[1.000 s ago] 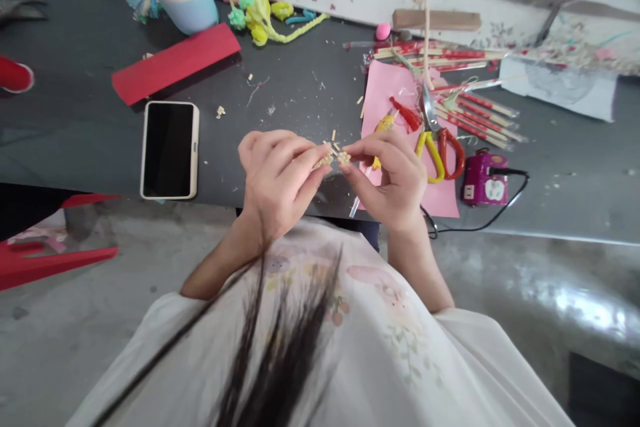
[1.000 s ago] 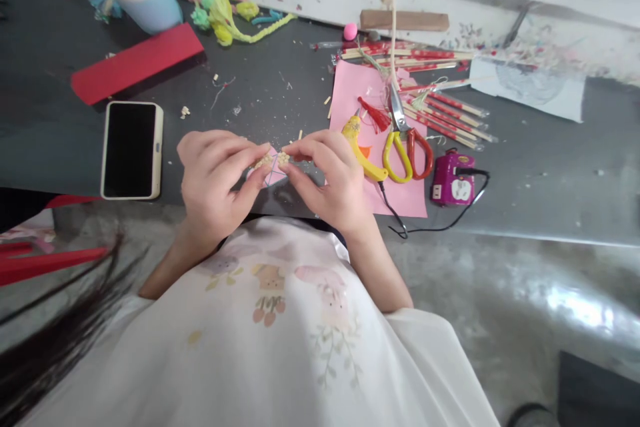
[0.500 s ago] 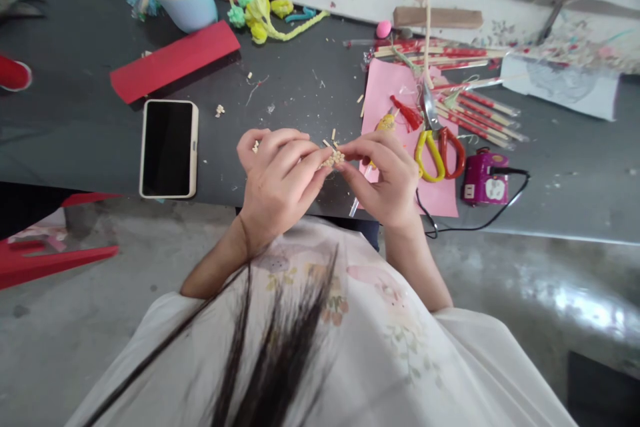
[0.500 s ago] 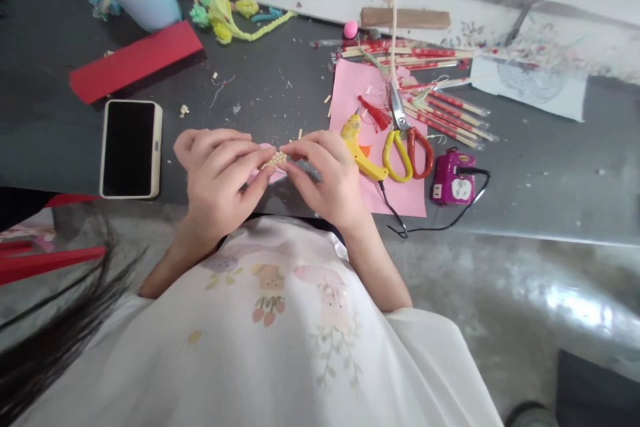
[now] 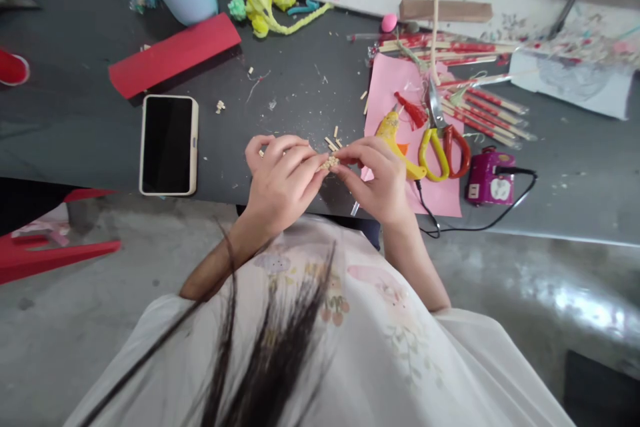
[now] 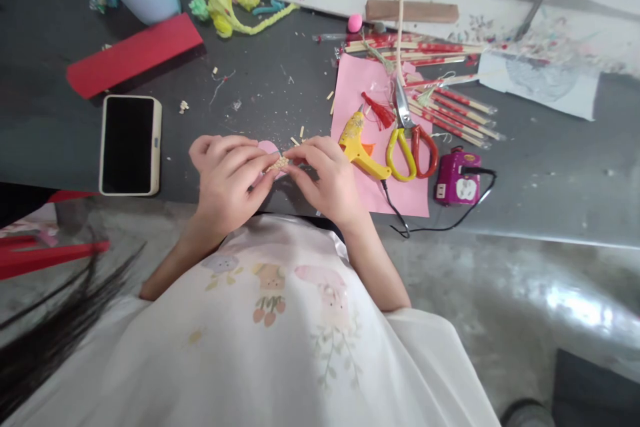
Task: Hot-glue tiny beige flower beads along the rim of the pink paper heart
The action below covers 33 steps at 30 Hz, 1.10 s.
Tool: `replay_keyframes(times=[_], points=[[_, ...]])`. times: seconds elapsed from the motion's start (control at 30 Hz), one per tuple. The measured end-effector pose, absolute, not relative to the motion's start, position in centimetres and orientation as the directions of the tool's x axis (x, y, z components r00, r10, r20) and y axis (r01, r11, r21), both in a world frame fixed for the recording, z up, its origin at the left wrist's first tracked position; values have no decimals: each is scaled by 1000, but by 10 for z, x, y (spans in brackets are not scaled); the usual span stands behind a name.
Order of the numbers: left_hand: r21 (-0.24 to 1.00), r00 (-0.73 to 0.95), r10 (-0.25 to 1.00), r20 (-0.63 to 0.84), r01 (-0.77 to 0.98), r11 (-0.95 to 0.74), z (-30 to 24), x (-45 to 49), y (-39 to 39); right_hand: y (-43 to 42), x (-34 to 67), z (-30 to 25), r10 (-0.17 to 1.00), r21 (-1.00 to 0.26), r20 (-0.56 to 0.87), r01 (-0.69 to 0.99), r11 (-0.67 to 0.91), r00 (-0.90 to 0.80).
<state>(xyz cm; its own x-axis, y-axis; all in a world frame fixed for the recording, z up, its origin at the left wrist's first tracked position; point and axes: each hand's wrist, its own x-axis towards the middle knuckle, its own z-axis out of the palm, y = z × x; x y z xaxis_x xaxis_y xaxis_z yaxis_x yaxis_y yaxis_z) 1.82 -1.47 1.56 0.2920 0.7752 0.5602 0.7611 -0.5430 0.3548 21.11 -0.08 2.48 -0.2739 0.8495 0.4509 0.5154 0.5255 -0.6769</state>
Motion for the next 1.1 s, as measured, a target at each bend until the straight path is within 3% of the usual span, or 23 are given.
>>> replay_keyframes(times=[0.17, 0.4, 0.67, 0.87, 1.1], points=[[374, 292, 789, 541, 757, -536, 1, 17, -17, -4, 210, 10, 900, -674, 335, 596, 436, -279], [341, 262, 832, 489, 821, -459, -13, 16, -14, -6, 213, 1, 923, -669, 280, 636, 384, -263], [412, 107, 847, 520, 837, -359, -3, -1, -21, 2, 205, 6, 810, -625, 188, 568, 535, -556], [411, 88, 865, 494, 853, -322, 5, -7, -26, 5, 198, 6, 803, -482, 76, 683, 549, -591], [414, 92, 867, 489, 850, -325, 1, -8, -28, -14, 202, 8, 845, -335, 127, 780, 529, -519]])
